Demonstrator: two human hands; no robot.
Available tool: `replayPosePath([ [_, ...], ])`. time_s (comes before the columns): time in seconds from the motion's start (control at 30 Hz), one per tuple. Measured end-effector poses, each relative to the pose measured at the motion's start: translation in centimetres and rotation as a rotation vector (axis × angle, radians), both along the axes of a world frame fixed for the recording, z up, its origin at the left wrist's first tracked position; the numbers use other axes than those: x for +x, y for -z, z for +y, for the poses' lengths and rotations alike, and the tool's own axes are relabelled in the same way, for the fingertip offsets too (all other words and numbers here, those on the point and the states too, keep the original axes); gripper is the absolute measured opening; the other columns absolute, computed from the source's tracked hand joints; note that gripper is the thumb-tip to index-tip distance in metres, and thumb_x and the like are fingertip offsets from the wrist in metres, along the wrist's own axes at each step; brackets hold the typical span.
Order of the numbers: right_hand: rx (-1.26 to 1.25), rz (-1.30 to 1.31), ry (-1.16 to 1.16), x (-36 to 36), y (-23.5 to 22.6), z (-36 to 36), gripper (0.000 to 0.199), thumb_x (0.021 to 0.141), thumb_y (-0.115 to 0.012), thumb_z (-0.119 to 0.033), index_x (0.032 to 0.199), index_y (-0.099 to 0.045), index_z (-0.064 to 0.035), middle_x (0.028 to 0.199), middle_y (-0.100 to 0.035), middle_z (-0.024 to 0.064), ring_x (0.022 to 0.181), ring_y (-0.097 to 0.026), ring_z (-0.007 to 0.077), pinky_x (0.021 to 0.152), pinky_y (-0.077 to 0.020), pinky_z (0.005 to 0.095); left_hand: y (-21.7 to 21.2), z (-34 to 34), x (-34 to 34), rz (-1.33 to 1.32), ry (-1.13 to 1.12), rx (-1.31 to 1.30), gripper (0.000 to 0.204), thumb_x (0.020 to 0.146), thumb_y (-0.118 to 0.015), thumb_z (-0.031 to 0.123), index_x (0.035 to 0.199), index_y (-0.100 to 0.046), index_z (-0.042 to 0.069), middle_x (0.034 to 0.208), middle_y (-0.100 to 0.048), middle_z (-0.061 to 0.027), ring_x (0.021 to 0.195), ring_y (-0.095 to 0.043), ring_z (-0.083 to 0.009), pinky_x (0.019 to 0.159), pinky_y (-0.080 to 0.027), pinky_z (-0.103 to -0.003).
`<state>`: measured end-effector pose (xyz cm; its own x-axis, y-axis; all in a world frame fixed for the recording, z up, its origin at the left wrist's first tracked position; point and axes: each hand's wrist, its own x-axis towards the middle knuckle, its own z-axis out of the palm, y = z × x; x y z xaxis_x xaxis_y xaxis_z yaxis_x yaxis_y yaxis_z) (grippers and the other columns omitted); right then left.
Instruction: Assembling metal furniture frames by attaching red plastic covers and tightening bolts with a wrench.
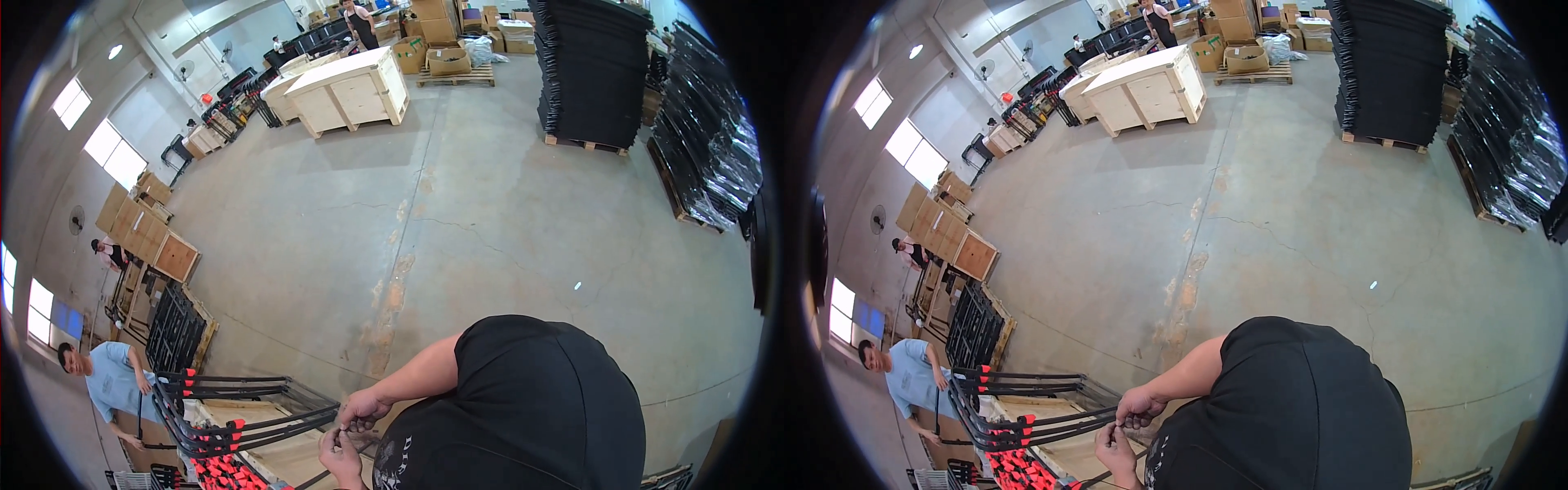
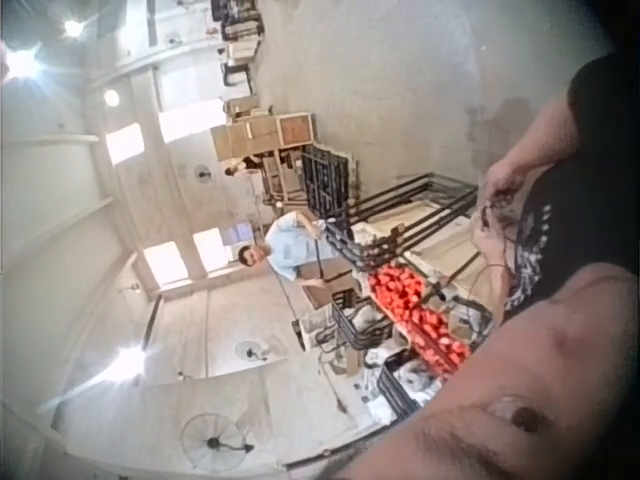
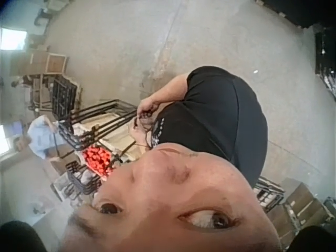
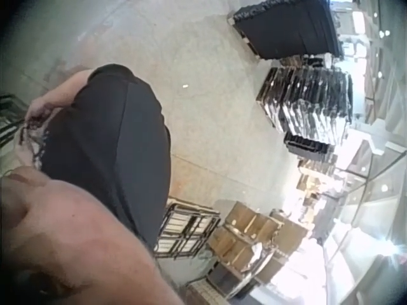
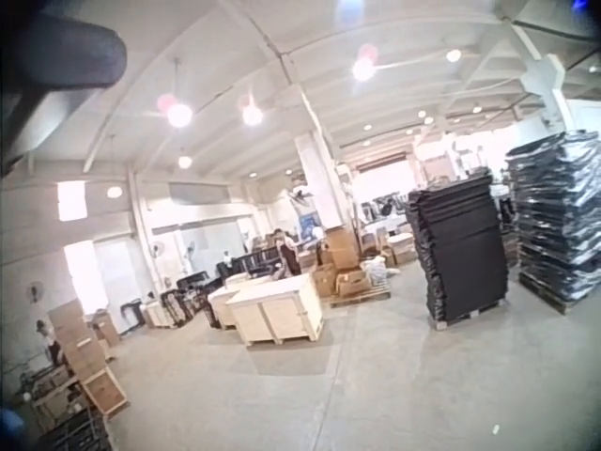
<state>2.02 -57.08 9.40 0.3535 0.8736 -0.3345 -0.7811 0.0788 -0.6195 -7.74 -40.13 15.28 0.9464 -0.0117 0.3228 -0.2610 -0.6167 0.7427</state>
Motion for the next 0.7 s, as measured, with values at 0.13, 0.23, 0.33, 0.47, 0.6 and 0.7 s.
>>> replayPosePath([
  [0.13, -0.082, -0.019, -0.002, -5.7, 0.9, 1.8, 0.011, 0.087, -0.071, -0.019, 0.09, -0.069, -0.0087, 0.073, -0.064, 0.0015, 0.062, -0.06, 0.0136, 0.052, -0.0445, 0.0283, 1.4, 1.7, -6.0, 0.006, 0.014, 0.052, 0.009, 0.087, -0.072, 0.006, 0.092, -0.07, -0.002, 0.08, -0.061, -0.0064, 0.068, -0.055, -0.0153, 0.064, -0.046, -0.03],
  [0.23, -0.13, -0.03, -0.059, -9.6, 1.3, 3.4, 0.01, 0.087, -0.07, -0.02, 0.089, -0.069, -0.0103, 0.074, -0.063, 0.0005, 0.061, -0.059, 0.0134, 0.052, -0.0437, 0.0278, 3.1, 3.5, -10.7, 0.013, -0.026, 0.105, 0.009, 0.086, -0.072, 0.005, 0.091, -0.068, -0.002, 0.079, -0.061, -0.0082, 0.064, -0.054, -0.0178, 0.062, -0.045, -0.031],
  [0.33, -0.191, -0.046, -0.134, -12.8, 0.0, 4.5, 0.009, 0.087, -0.07, -0.02, 0.089, -0.069, -0.0119, 0.073, -0.062, -0.0007, 0.06, -0.057, 0.0129, 0.051, -0.0429, 0.0273, 3.9, 4.3, -14.5, -0.017, -0.029, 0.093, 0.009, 0.087, -0.069, 0.005, 0.093, -0.068, -0.002, 0.079, -0.062, -0.0091, 0.066, -0.055, -0.0187, 0.064, -0.046, -0.032],
  [0.47, -0.152, -0.041, -0.238, -15.5, 0.2, 6.8, 0.009, 0.087, -0.069, -0.021, 0.087, -0.069, -0.0123, 0.072, -0.061, -0.0016, 0.059, -0.056, 0.0126, 0.051, -0.0415, 0.0272, 3.8, 5.5, -18.6, -0.1, -0.082, 0.116, 0.01, 0.088, -0.069, 0.006, 0.094, -0.067, -0.002, 0.078, -0.06, -0.0099, 0.068, -0.056, -0.0206, 0.065, -0.046, -0.033],
  [0.6, -0.189, -0.154, -0.278, -17.2, 0.4, 9.1, 0.01, 0.086, -0.069, -0.021, 0.085, -0.068, -0.0119, 0.071, -0.061, -0.0016, 0.059, -0.056, 0.0125, 0.051, -0.0411, 0.0274, 8.4, 8.8, -21.7, -0.051, -0.212, 0.097, 0.021, 0.096, -0.067, 0.02, 0.102, -0.07, 0.0, 0.088, -0.065, -0.0128, 0.075, -0.059, -0.0239, 0.069, -0.049, -0.035],
  [0.7, -0.207, -0.207, -0.32, -18.1, 0.2, 10.2, 0.011, 0.085, -0.071, -0.022, 0.084, -0.068, -0.0112, 0.071, -0.06, -0.001, 0.059, -0.056, 0.0124, 0.051, -0.0419, 0.0283, 7.6, 9.1, -23.5, -0.111, -0.275, 0.123, 0.024, 0.098, -0.065, 0.024, 0.1, -0.07, 0.001, 0.087, -0.062, -0.0119, 0.072, -0.055, -0.0233, 0.068, -0.048, -0.036],
])
